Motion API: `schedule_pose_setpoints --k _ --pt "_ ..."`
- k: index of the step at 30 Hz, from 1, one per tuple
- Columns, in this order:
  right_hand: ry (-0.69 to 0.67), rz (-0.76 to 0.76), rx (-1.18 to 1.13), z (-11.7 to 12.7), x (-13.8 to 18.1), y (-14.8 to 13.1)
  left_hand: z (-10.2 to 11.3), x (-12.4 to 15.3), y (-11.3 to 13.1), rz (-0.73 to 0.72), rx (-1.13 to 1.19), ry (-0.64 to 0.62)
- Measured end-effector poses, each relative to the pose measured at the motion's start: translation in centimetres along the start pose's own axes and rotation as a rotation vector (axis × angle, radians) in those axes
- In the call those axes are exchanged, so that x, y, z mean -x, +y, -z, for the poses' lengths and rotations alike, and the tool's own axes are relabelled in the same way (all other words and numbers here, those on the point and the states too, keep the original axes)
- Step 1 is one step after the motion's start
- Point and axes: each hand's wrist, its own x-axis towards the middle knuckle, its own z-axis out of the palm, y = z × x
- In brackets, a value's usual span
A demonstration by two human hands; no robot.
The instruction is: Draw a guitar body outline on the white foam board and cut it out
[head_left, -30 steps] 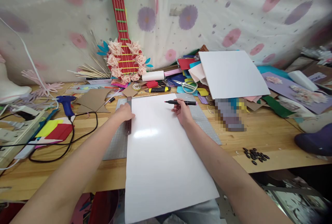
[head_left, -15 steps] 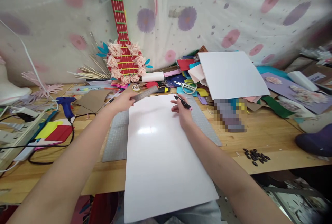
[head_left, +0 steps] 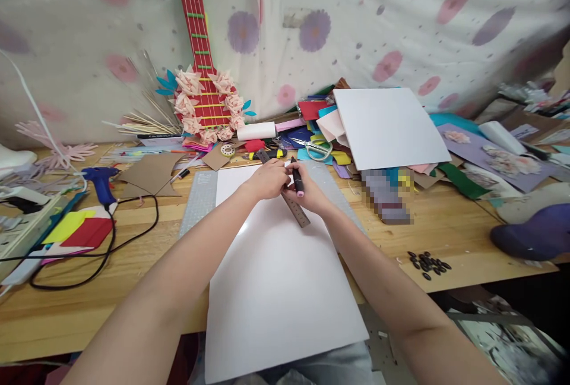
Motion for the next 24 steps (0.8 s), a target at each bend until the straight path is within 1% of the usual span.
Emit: schedule_pose_setpoints --k 2,3,5,7,8,9,12,14,16,18,19,22,23,24 --pt "0.099 -0.001 0.027 -0.4 0.1 0.6 -1.0 -0.1 0.1 0.036 0.057 0.058" --pt "0.165 -0.005 0.042 -0.6 0.1 1.0 -1.5 0.0 0.1 0.083 0.086 0.109" --pt "0.264 -0.024 0.09 -1.3 0.2 2.0 -2.5 0.6 0.5 0.231 0.139 0.238" --pt "0.287 -0.051 0.172 -2.0 0.5 2.9 -3.5 1.6 1.2 0.401 0.193 0.331" --pt "0.274 -0.061 0.219 -2.4 0.6 3.2 -3.9 2.2 1.7 0.47 0.218 0.354" --pt "0.253 -0.064 0.267 -2.8 0.8 3.3 -4.3 2.8 2.3 0.508 0.236 0.365" --pt "0.195 -0.046 0.412 -3.8 1.2 3.1 -5.2 4.7 4.4 0.451 0.25 0.364" --pt "0.193 -0.048 0.495 -4.1 1.3 2.8 -5.6 5.7 5.5 0.453 0.247 0.375" --pt "0.188 -0.06 0.544 -4.0 1.3 2.6 -5.9 6.1 6.1 0.437 0.237 0.353" --pt "0.131 -0.062 0.555 -3.4 1.0 2.6 -6.0 6.3 6.1 0.398 0.228 0.306" --pt "0.074 -0.05 0.558 -3.1 0.7 2.6 -6.0 6.2 5.9 0.375 0.222 0.285" --pt "-0.152 0.039 0.59 -1.8 -0.3 3.0 -6.0 5.9 4.7 0.328 0.197 0.258" --pt "-0.203 0.076 0.617 -1.4 -0.7 3.3 -6.0 5.7 4.2 0.321 0.19 0.256" --pt "-0.226 0.108 0.65 -1.1 -1.0 3.6 -6.0 5.6 3.8 0.319 0.186 0.253"
